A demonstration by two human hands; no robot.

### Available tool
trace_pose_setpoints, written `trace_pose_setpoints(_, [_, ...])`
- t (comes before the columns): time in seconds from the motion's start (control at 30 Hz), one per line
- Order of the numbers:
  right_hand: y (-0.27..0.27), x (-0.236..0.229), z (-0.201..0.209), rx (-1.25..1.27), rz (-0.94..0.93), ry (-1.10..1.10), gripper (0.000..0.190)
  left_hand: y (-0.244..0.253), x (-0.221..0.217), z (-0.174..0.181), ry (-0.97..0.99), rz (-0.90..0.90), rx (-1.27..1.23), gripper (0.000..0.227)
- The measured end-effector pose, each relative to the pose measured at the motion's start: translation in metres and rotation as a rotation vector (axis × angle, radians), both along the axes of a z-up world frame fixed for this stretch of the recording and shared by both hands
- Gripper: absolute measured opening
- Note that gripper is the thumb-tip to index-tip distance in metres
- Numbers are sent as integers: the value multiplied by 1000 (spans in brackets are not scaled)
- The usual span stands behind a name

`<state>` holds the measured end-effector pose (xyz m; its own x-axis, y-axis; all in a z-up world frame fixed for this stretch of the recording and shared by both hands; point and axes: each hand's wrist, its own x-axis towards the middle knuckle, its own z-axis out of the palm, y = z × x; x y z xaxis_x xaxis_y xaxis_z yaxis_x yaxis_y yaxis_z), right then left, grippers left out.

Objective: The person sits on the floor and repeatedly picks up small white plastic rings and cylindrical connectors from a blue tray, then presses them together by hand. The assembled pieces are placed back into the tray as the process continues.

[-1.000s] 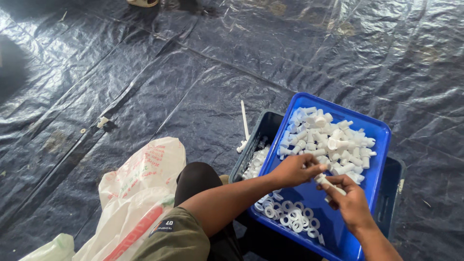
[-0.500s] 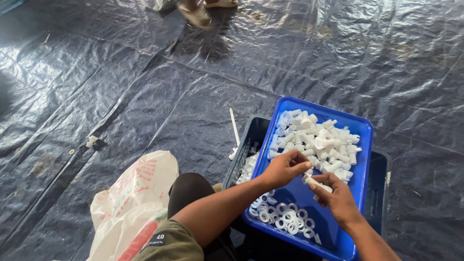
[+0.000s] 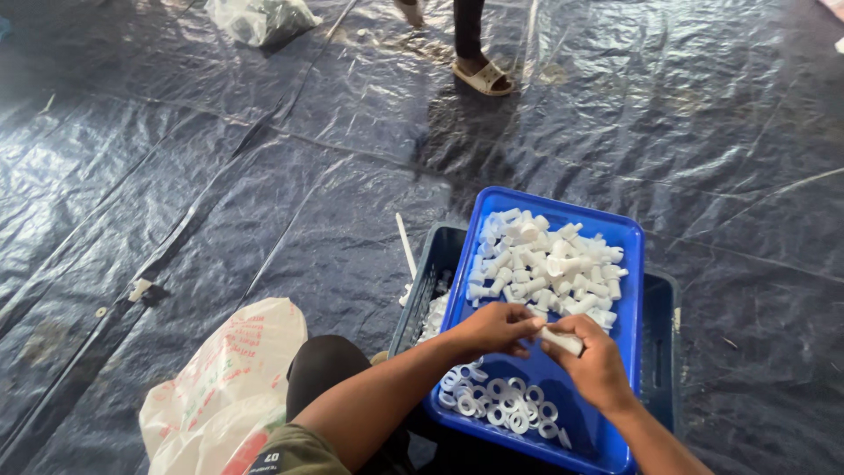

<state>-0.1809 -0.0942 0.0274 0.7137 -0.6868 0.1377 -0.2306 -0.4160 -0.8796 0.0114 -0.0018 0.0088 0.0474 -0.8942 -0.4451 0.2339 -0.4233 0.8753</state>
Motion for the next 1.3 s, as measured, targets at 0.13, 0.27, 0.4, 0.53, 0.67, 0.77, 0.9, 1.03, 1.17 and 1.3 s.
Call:
trace_pose_setpoints(0.13, [1,-1,3,-319,101,-166,33,1,-3,2,171,-7,-29,38])
trace_pose_setpoints(0.27, [-7,-5,3,56,2,42,35,6,8,14,-111,-94,-253,40])
trace_pose_setpoints(0.4, [-14,-4,-3,510,-67,-27,28,3,11,19,-165,-103,-360,44])
trace_pose_setpoints(0.53, [-6,-3,-2,59,-114,4,27,-3,5,10,-82,47,-29,40])
trace_pose_setpoints(0.67, [4,-3,13,-21,-83,15,32,-3,3,-5,-10,-5,25,41])
trace_pose_setpoints(0.77, [3,-6,24,-64,-8,-97,32,-6,7,-9,-70,56,-45,36])
trace_pose_setpoints(0.9, [1,-7,21,-111,6,-124,32,-5,14,-5,-237,82,-122,39])
trace_pose_setpoints(1.03, [-17,-7,12,704,-82,-173,28,-12,15,-8,-225,57,-255,43])
trace_pose_setpoints(1.17, [-5,-7,-3,1039,-90,-243,30,0,30,-45,-275,11,-473,39])
trace_pose_setpoints(1.3, [-7,-12,-2,334,-30,-191,44,-17,49,-97,-16,37,-88,41])
